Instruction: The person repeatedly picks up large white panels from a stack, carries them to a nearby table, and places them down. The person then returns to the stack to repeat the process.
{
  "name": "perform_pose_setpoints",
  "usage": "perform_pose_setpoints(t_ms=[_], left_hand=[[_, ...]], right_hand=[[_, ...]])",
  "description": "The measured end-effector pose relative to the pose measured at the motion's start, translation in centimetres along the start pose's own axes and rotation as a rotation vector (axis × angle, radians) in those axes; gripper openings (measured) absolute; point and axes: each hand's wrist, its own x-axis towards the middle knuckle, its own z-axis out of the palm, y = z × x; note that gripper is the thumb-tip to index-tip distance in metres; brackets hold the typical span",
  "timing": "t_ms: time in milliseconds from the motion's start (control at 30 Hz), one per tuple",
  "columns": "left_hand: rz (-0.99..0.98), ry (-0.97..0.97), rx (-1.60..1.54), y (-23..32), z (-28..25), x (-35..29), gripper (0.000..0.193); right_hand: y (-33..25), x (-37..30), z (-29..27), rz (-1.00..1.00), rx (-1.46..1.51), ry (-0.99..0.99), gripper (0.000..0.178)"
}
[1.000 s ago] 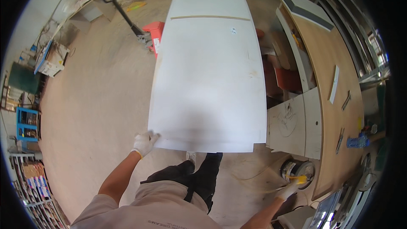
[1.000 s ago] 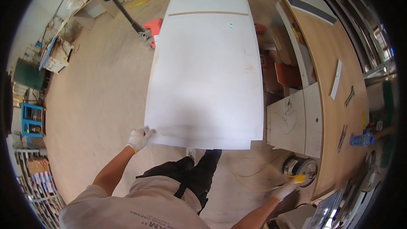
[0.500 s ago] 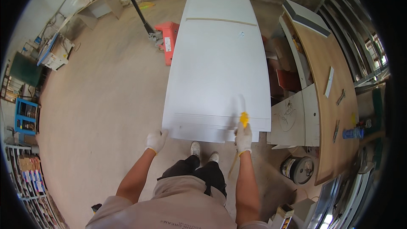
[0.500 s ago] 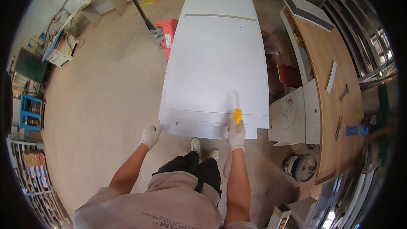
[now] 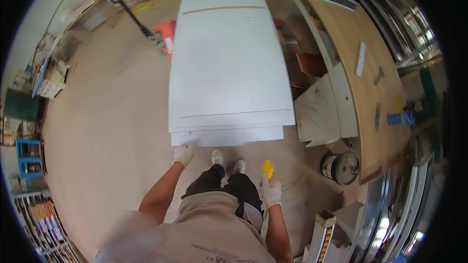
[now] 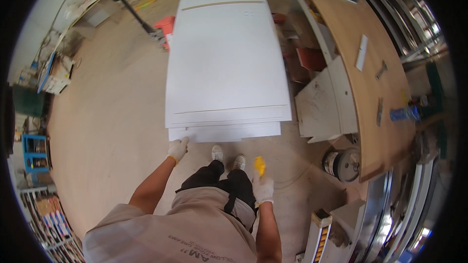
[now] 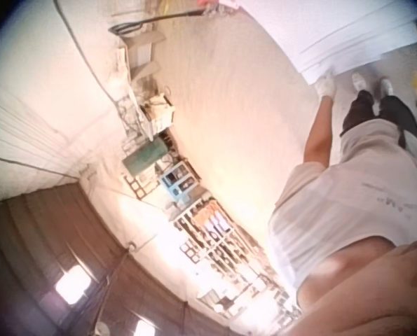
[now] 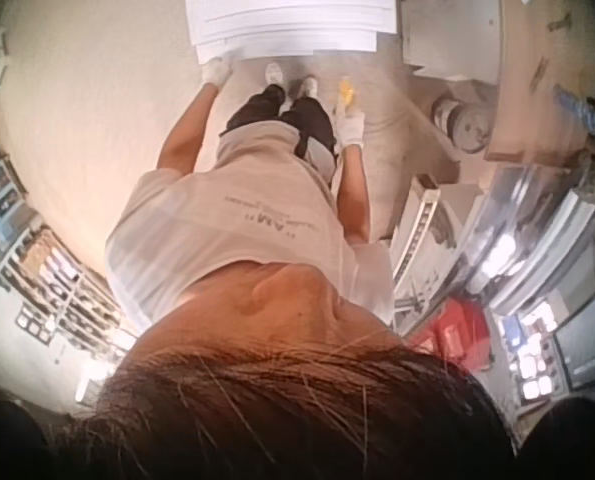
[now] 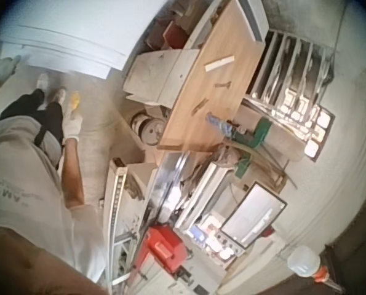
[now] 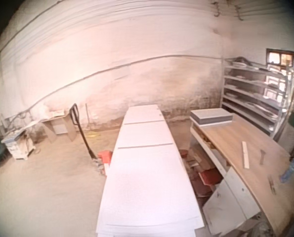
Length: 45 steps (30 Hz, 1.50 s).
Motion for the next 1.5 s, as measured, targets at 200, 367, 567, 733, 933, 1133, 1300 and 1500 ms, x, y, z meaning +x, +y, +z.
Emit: perform_pose_setpoints(t_ms=[200, 367, 567, 733, 933, 1133, 1300, 1500], left_hand=[[0.205, -0.053, 0.285, -0.2, 1.1, 0.5, 0.068], [0.164, -0.065, 0.164, -0.9, -0.7, -0.1, 0.056], [-0.039, -0.145, 0.343, -2.5, -5.9, -4.7, 0.061], [-0.104, -0.091, 0.706, -5.5, -10.2, -7.5, 0.065], [-0.140, -0.245, 0.681, -7.1, -11.6, -5.2, 0.069], [-0.028, -0.237, 0.585, -6.4, -14.5, 1.3, 0.067], [0.122, -0.216, 0.481, -9.8, -17.5, 8.7, 0.071], [0.246, -0.229, 0.347, -10.2, -22.2, 19.4, 0.070]], right_hand=[[4.7, 2.3, -4.1, 0.101, 0.065, 0.001, 0.039], [9.1, 5.9, -7.6, 0.451, 0.602, 0.623, 0.043], [22.3, 17.3, -12.1, 0.564, 0.720, 1.151, 0.047], [32.0, 30.1, -18.1, 0.593, 1.117, 1.033, 0.036], [30.3, 32.5, -16.2, 0.422, 1.204, 0.906, 0.053], [20.4, 26.2, -13.0, 0.380, 0.801, 0.688, 0.060], [10.9, 21.1, -3.0, 0.386, 0.524, 0.824, 0.045], [-6.2, 14.2, 9.2, 0.318, 0.281, 0.882, 0.042]])
